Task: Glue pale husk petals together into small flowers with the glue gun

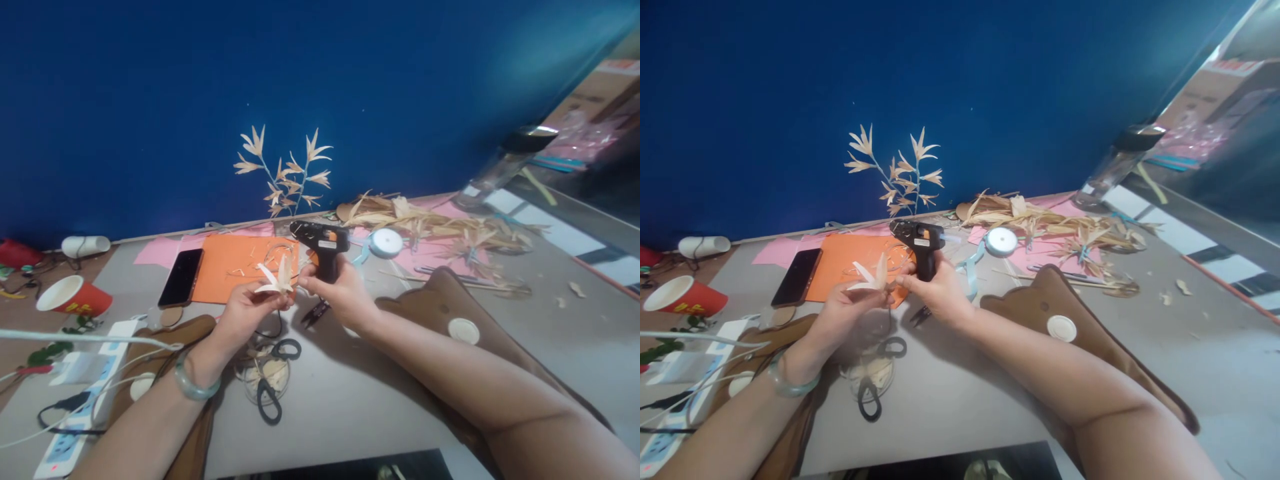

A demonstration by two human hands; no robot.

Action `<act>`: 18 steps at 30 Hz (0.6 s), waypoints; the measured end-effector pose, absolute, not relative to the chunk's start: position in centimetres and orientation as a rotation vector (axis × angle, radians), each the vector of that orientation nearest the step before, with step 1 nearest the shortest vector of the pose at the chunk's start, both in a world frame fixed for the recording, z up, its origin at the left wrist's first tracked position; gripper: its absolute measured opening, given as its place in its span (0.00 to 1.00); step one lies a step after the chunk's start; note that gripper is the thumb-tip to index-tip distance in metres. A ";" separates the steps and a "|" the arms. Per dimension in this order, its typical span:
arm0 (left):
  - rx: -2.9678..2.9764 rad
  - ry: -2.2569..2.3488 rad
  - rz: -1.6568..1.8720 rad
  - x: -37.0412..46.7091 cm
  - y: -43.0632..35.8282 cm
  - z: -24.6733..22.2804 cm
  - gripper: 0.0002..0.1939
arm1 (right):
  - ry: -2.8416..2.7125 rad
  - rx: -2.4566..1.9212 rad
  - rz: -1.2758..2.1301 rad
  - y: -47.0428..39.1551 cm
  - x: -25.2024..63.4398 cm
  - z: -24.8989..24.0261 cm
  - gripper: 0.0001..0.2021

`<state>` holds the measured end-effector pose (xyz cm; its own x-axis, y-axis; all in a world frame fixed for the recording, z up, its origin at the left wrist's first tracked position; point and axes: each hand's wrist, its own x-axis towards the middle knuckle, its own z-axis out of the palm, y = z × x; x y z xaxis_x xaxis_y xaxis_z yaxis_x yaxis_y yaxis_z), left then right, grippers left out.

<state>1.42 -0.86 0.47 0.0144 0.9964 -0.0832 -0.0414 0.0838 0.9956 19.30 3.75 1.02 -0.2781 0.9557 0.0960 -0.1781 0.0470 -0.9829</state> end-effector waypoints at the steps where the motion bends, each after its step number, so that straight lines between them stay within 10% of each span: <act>1: 1.122 1.224 1.167 1.4 -0.8 0.4 0.10 | -1.314 -0.897 1.419 4.0 19.3 1.0 0.18; 18: 0.933 1.259 1.540 0.6 0.3 -0.8 0.11 | -1.168 -0.890 1.523 7.0 18.9 -0.6 0.24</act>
